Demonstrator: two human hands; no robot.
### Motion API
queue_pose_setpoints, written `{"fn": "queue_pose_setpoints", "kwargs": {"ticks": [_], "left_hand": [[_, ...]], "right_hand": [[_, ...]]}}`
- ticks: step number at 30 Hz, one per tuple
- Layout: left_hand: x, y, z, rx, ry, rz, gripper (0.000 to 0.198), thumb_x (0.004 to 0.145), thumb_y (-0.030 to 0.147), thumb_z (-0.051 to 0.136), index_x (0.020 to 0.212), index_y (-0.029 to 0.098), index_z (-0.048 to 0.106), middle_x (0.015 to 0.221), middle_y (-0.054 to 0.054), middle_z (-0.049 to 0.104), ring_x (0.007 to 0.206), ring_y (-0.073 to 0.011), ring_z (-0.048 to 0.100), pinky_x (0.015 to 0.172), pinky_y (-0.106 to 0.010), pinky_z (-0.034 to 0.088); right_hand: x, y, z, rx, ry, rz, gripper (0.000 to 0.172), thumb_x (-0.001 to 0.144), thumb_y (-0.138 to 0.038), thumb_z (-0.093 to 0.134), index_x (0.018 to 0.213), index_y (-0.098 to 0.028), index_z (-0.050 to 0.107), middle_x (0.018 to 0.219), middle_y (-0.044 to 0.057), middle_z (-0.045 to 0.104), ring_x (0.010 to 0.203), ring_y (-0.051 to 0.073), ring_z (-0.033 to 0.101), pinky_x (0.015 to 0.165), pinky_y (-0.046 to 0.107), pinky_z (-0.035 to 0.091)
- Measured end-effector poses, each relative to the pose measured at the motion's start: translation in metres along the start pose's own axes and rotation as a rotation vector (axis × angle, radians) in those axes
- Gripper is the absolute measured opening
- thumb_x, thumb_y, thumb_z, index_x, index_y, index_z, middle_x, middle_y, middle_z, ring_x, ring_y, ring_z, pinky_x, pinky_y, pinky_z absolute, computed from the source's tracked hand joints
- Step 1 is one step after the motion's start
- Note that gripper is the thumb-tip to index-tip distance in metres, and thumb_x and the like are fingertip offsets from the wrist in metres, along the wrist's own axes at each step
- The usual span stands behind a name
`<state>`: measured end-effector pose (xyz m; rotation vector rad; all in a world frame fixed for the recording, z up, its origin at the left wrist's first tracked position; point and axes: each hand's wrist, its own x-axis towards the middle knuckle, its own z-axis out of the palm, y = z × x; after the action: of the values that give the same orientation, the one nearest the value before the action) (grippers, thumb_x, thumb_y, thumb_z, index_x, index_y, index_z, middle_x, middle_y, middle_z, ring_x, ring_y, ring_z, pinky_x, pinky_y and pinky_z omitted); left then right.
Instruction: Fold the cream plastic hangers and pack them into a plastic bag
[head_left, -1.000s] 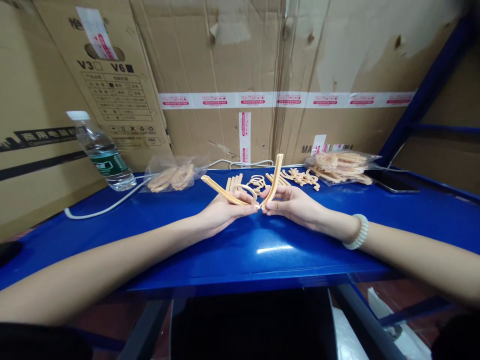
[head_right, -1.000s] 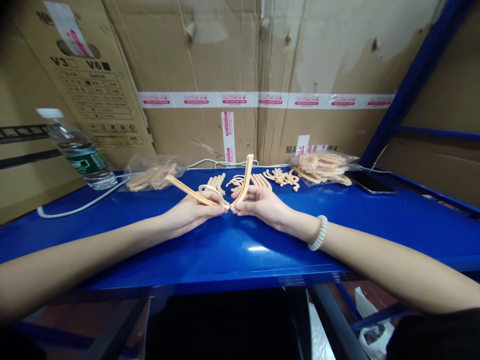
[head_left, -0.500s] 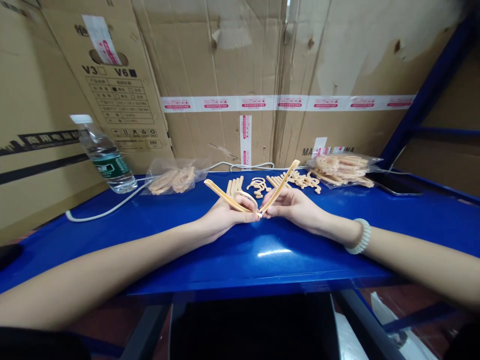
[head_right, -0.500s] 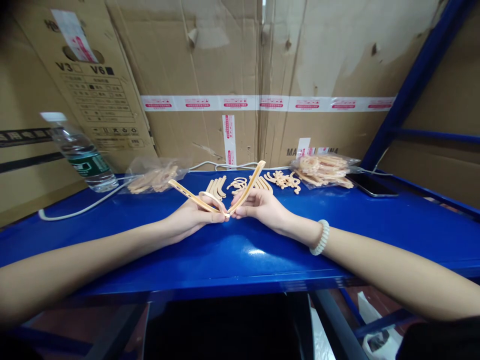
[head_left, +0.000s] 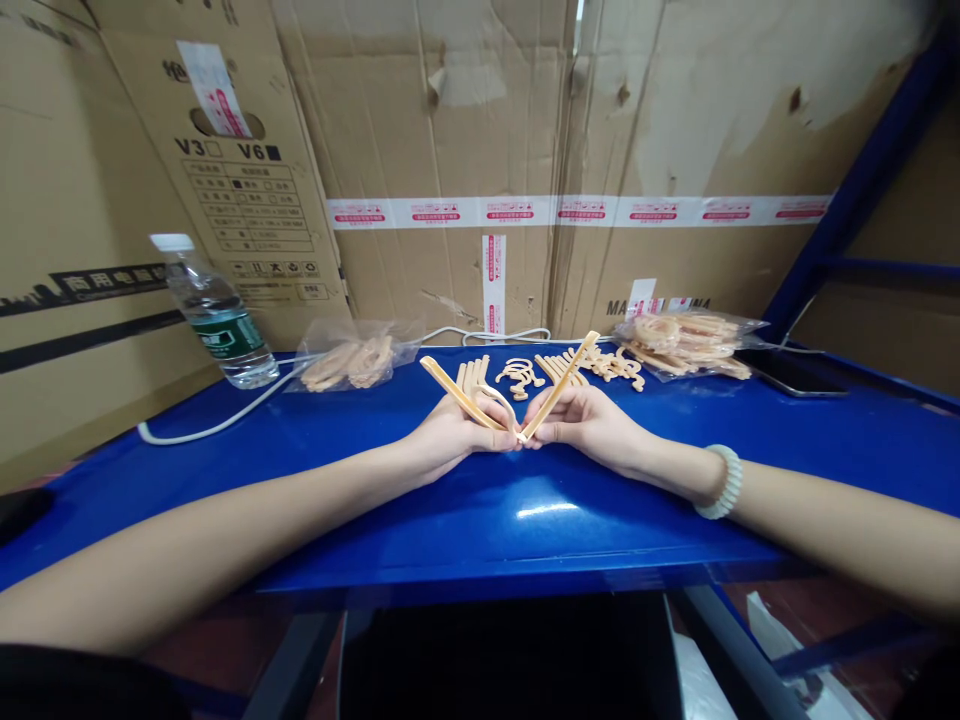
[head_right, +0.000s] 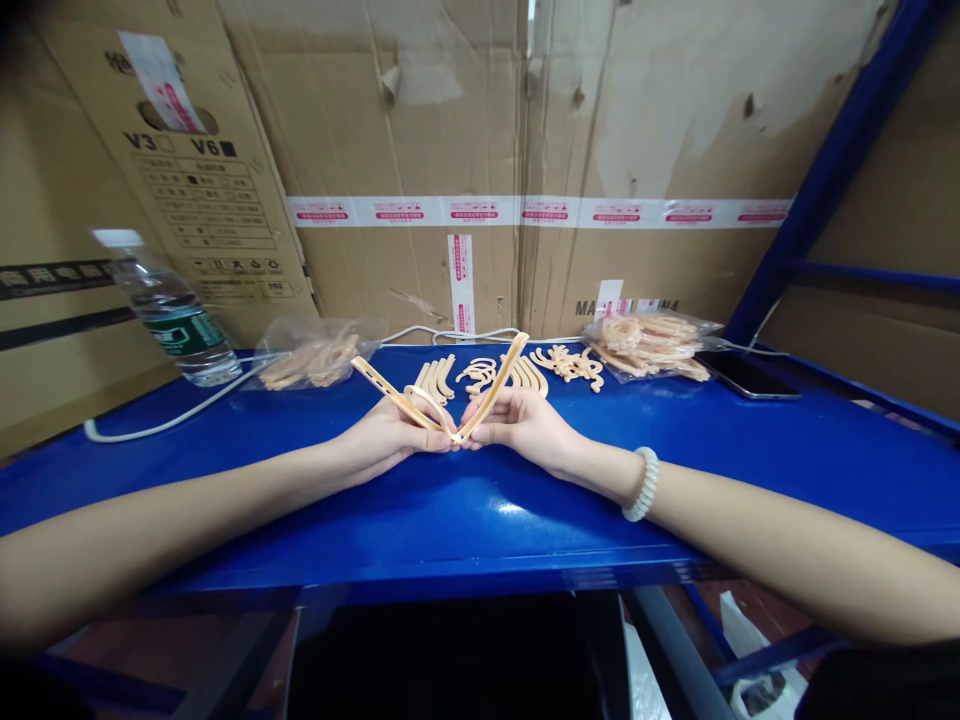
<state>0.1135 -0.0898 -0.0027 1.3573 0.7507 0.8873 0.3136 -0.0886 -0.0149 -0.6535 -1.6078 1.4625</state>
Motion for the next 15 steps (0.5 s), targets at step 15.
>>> {"fn": "queue_pose_setpoints", "kwargs": {"ticks": [15], "left_hand": [[-0.001, -0.0054, 0.0032, -0.057, 0.149, 0.006, 0.024, 0.05, 0.016, 0.088, 0.068, 0.01, 0.074, 0.07, -0.004, 0.072, 0.07, -0.0166, 0.068, 0.075, -0.029, 0.055]], "right_hand": [[-0.0018, -0.0023, 0.0024, -0.14, 0.125, -0.056, 0.03, 0.064, -0.031, 0.086, 0.084, -0.015, 0.07, 0.077, 0.004, 0.076, 0.073, 0.019, 0.073, 0.077, 0.032, 0.06]]}}
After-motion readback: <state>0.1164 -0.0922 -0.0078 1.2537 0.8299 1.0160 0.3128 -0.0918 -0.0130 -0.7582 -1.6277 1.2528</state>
